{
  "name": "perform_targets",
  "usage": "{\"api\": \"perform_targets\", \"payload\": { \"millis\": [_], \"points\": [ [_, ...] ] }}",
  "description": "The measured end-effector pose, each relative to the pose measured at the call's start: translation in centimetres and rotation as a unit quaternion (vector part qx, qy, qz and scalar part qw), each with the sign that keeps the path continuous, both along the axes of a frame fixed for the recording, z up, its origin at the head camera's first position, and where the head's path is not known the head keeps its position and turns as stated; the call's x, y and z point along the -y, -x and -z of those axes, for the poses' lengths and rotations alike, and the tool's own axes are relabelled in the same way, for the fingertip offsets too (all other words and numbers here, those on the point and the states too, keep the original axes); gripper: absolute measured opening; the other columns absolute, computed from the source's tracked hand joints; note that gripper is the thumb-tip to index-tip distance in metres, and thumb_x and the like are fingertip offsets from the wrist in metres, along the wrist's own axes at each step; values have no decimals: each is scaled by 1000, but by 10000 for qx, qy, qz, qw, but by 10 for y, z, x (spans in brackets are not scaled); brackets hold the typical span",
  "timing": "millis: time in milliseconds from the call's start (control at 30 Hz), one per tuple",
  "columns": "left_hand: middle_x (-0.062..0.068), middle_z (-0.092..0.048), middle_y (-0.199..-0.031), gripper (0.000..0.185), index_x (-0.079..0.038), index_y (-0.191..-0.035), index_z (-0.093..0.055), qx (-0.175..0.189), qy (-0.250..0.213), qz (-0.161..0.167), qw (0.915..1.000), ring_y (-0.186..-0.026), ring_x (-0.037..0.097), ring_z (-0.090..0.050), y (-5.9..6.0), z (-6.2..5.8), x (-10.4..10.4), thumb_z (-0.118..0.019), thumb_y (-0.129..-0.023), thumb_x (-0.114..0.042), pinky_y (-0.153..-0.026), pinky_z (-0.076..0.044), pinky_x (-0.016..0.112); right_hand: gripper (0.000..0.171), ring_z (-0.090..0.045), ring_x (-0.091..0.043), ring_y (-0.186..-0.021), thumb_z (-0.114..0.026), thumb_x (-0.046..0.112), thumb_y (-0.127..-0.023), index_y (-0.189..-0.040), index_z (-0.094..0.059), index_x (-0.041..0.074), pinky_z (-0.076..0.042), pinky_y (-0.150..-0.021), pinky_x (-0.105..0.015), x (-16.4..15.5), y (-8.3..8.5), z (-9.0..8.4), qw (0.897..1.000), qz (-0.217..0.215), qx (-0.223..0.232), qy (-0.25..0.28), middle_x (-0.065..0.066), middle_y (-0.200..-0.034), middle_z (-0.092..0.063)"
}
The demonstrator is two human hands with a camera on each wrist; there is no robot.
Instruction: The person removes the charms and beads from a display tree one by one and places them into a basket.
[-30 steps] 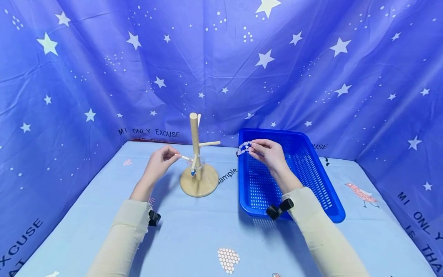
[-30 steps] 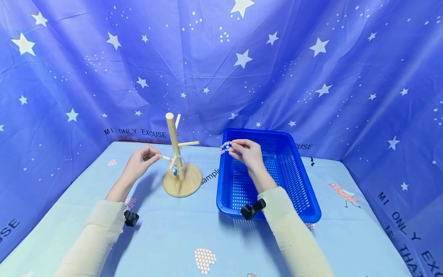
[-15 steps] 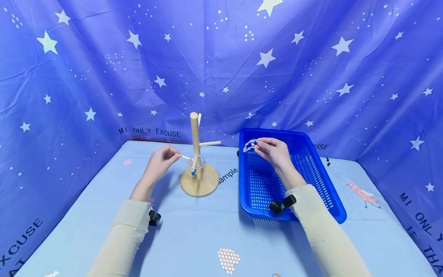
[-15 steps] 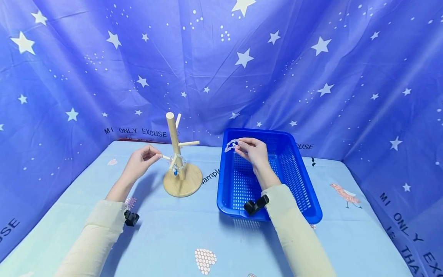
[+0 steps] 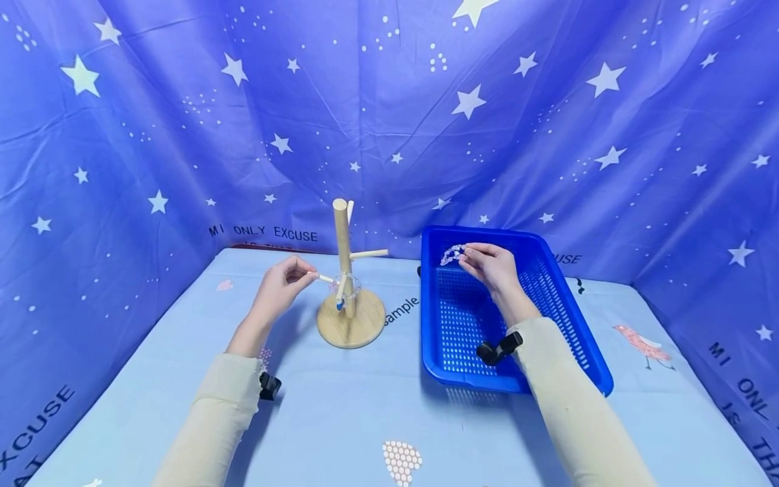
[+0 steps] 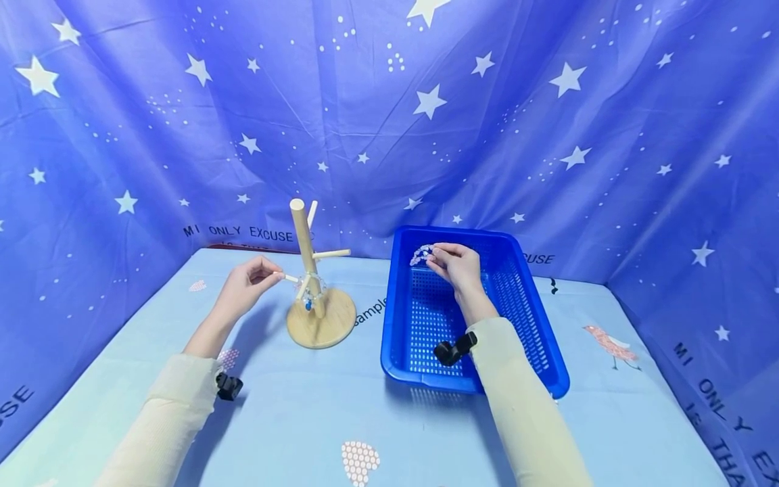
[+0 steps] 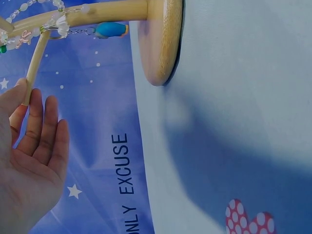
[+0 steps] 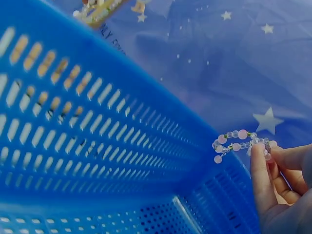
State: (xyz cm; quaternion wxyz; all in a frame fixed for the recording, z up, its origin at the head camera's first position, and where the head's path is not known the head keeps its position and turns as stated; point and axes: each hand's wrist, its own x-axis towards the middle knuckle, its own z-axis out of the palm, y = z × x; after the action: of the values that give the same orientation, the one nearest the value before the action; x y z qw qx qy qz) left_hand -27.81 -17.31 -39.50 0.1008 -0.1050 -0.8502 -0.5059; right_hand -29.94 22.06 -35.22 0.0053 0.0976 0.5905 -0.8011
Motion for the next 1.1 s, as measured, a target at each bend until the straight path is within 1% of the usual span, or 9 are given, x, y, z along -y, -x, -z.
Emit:
{"api": "perform_targets", "payload": {
  "millis": [67, 133, 267, 367, 467, 667, 900, 967, 1100],
  "points": [
    [21, -71, -106, 19, 2, -106, -66, 30, 32, -23, 10000, -85, -2, -59, -1, 0, 0, -66, -96, -14, -82, -51, 11, 12, -72, -7, -70, -58, -5, -96, -97, -66, 4, -60, -75, -19, -1, 3, 2, 10000, 2, 8, -76, 1, -73, -72],
    [23, -70, -106, 18, 5, -106, -65, 59, 63, -43, 10000, -84, -1, -59, -1, 0, -1, -65, -96, -11, -82, -51, 13, 12, -72, -7, -69, -58, -6, -96, -104, -65, -1, -60, -75, -19, -2, 7, 5, 9998, 26, 55, -211, 1, -73, -72],
    [26, -69, -106, 17, 7, -106, -64, 98, 54, -44, 9999, -83, -2, -59, -1, -1, -2, -65, -96, -7, -83, -53, 17, 27, -70, -5, -67, -58, -3, -97, -123, -58, -9, -60, -74, -18, -4, 15, 13, 9963, 66, 302, -802, 3, -74, -69],
    [23, -70, -106, 18, 4, -106, -65, 92, 50, -40, 9999, -83, -4, -59, -2, -1, -3, -66, -96, -11, -83, -52, 14, 34, -68, -3, -65, -57, -2, -97, -130, -55, -11, -60, -73, -18, -5, 21, 20, 9911, 0, 525, -1227, 4, -73, -68],
    [20, -71, -105, 19, 2, -105, -66, 52, 34, -23, 10000, -83, -4, -60, -3, -2, -3, -67, -95, -15, -83, -51, 11, 33, -68, -3, -64, -56, -3, -97, -129, -55, -12, -60, -72, -18, -7, 26, 26, 9872, -62, 650, -1454, 4, -72, -67],
    [19, -72, -104, 20, 0, -104, -67, -21, 3, 17, 10000, -84, -2, -61, -3, -1, -1, -69, -95, -17, -82, -52, 12, 34, -67, -2, -61, -54, -6, -97, -129, -54, -14, -60, -71, -19, -13, 32, 36, 9820, -145, 726, -1740, 3, -74, -66],
    [21, -71, -105, 19, 2, -105, -66, 43, 44, -45, 10000, -82, -5, -59, -2, -1, -1, -67, -96, -14, -81, -50, 9, 30, -66, -1, -58, -56, -3, -98, -126, -58, -12, -60, -66, -18, -25, 38, 43, 9743, -5, 888, -2072, 5, -72, -66],
    [23, -71, -105, 18, 4, -105, -66, 82, 52, -54, 9999, -82, -5, -59, -4, -5, -3, -66, -96, -11, -80, -49, 8, 30, -66, -1, -58, -56, -3, -98, -126, -58, -12, -60, -66, -19, -27, 38, 45, 9726, 41, 931, -2128, 5, -72, -65],
    [27, -70, -105, 16, 8, -103, -64, 116, 70, -37, 9999, -82, -5, -59, -16, -21, -10, -65, -95, -6, -81, -49, 8, 29, -65, -2, -58, -56, -3, -98, -125, -60, -10, -60, -67, -19, -32, 40, 46, 9672, 139, 1035, -2313, 2, -77, -66]
  ]
}}
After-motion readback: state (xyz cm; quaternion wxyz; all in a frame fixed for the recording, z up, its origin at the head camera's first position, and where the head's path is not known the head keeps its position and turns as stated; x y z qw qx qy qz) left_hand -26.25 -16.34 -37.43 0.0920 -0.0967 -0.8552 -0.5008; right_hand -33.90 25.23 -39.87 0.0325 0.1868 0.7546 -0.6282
